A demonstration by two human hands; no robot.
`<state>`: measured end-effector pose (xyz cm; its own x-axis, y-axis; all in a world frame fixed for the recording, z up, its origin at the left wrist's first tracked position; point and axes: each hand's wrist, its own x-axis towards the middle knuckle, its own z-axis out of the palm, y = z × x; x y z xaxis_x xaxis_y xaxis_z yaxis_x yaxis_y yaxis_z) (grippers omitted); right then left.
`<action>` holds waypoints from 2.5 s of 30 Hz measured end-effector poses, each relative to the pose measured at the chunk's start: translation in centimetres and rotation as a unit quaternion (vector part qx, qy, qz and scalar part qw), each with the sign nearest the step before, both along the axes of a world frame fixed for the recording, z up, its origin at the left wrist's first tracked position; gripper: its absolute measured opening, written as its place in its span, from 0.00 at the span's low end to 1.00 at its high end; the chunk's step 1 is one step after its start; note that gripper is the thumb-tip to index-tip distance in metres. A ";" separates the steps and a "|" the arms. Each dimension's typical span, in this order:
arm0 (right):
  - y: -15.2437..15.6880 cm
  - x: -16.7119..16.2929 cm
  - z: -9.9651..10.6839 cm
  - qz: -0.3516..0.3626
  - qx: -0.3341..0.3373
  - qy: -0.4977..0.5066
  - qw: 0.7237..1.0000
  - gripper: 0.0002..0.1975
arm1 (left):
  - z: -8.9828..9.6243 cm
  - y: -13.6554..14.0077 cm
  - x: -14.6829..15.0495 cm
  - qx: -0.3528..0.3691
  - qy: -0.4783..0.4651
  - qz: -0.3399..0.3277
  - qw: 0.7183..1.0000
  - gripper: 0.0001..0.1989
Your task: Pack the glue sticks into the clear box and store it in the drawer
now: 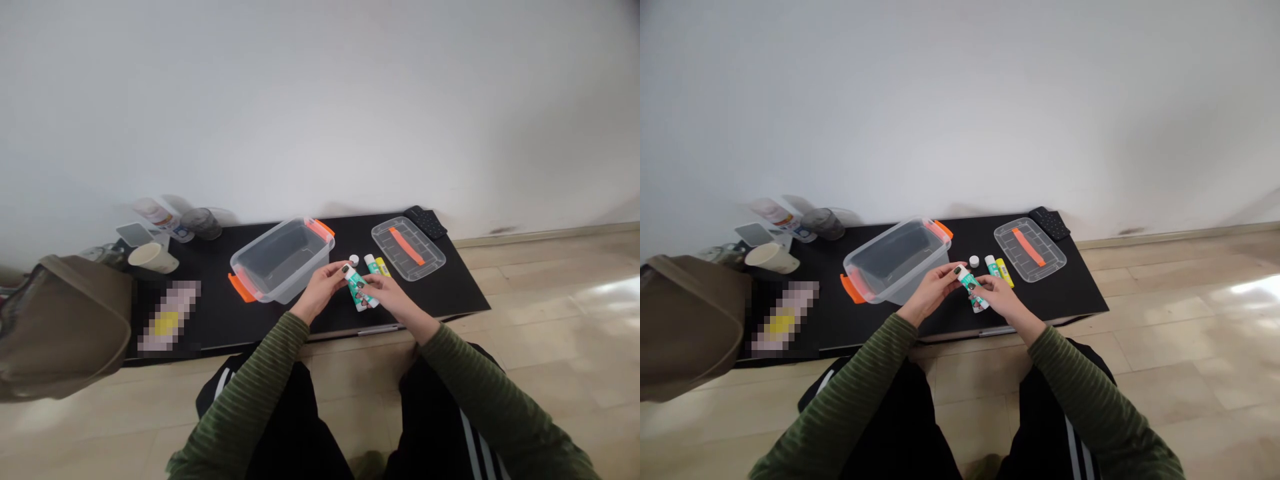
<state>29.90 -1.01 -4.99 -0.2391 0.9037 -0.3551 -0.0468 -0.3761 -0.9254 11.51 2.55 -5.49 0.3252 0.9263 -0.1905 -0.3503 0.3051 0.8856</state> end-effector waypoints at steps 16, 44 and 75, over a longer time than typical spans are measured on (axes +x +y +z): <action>1.4 1.4 -0.7 0.002 0.136 -0.335 0.932 0.11 | -2.1 3.7 2.4 0.234 0.288 0.053 0.927 0.13; 2.0 -0.1 -1.8 0.035 0.211 -0.688 0.694 0.13 | -3.7 5.6 3.4 0.353 0.557 -0.029 0.751 0.17; -0.4 -2.8 -0.7 0.017 0.214 -0.623 0.752 0.19 | -2.2 2.7 1.0 0.035 0.134 0.115 0.984 0.13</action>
<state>27.07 -1.43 -5.69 0.0128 0.9999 -0.0006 0.9599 -0.0124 -0.2801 12.50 5.27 -7.69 0.0519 0.9835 -0.1733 -0.1546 0.1793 0.9716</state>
